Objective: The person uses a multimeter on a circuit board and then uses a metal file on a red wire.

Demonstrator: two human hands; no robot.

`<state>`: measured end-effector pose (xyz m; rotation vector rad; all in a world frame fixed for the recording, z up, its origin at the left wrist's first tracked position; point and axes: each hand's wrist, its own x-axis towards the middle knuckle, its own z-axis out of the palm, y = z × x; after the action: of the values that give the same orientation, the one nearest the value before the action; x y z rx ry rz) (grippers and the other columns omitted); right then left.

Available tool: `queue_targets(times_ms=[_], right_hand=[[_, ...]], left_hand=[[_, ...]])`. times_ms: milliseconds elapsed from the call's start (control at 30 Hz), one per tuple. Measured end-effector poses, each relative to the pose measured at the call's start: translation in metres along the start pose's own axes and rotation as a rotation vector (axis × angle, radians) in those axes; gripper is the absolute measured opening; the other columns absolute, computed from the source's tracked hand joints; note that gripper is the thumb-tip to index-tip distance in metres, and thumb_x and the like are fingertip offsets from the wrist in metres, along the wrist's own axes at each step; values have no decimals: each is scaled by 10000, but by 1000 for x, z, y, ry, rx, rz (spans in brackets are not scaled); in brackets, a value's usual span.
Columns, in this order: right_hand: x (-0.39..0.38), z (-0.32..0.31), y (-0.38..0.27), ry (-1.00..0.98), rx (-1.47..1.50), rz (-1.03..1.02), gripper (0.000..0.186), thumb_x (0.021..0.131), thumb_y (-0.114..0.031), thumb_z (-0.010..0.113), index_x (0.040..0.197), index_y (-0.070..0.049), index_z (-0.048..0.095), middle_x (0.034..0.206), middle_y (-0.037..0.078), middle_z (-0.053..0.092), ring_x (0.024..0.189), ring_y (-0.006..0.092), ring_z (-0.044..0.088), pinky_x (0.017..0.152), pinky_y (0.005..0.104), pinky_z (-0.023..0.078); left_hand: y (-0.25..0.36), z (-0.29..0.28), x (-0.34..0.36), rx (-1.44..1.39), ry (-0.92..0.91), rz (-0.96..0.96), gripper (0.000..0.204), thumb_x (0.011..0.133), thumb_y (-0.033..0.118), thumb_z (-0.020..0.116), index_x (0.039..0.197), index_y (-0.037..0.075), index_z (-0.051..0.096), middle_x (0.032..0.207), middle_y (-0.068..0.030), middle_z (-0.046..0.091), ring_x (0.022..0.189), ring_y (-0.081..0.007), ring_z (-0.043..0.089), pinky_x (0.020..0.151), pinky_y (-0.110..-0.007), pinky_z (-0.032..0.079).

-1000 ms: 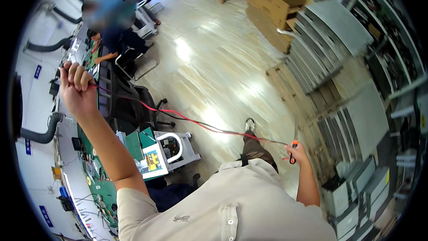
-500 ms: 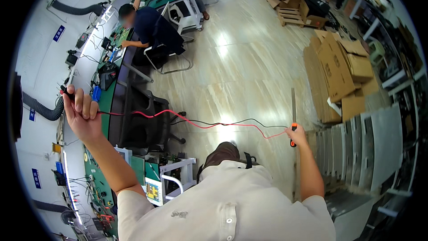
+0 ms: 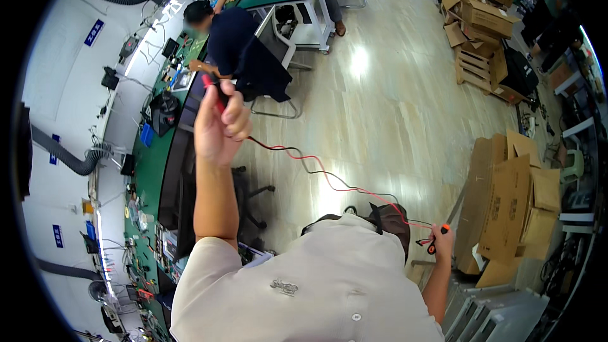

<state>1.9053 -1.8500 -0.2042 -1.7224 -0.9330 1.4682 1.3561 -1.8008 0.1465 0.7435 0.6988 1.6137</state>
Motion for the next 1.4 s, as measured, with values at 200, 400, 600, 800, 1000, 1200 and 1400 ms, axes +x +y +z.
queue_targets(times_ms=[200,400,600,800,1000,1200,1400], right_hand=[[173,5,-92,25,60,52,250,859,-148,678,722,-83,479,594,34,534,518,121,508,498,271,413],[409,12,-224,-51,-47,4,242,851,-150,679,728,-72,487,619,36,551,528,125,526,499,273,438],[614,54,-418,-233,-184,-153,270,854,-155,674,677,-72,488,602,30,553,532,106,514,527,274,450],[769,103,-521,-163,-97,-110,256,831,-120,670,666,-64,482,592,15,524,522,106,479,517,265,406],[894,118,-587,-58,-88,-106,256,837,-144,692,691,-68,497,626,22,555,560,111,520,565,267,437],[1049,137,-660,24,1,-113,251,834,-130,693,682,-61,506,639,28,569,574,102,534,548,265,447],[1269,171,-779,-73,-88,-141,260,818,-166,716,684,-51,525,620,12,558,574,93,551,521,273,457]], left_hand=[[-81,6,205,44,-58,-84,267,1037,321,372,1026,92,509,635,5,407,475,-85,285,439,-249,246],[-151,23,372,19,150,-121,242,1024,315,418,1011,86,495,627,4,405,486,-93,313,444,-248,268],[-177,-6,505,25,288,-58,219,1018,292,441,1000,82,498,640,5,428,478,-80,311,433,-237,256],[-225,-44,701,33,309,-152,204,1009,288,471,1001,87,501,642,5,422,482,-78,312,435,-232,245],[-245,-15,978,141,87,-310,263,1009,316,465,1010,55,492,652,0,436,501,-71,332,453,-232,269],[-297,22,1224,298,-131,-361,304,1029,241,409,1113,-12,554,693,5,486,531,-68,375,493,-229,308],[-353,21,1393,250,71,-414,303,1016,262,441,1111,1,562,699,-3,478,528,-87,382,483,-235,301]])
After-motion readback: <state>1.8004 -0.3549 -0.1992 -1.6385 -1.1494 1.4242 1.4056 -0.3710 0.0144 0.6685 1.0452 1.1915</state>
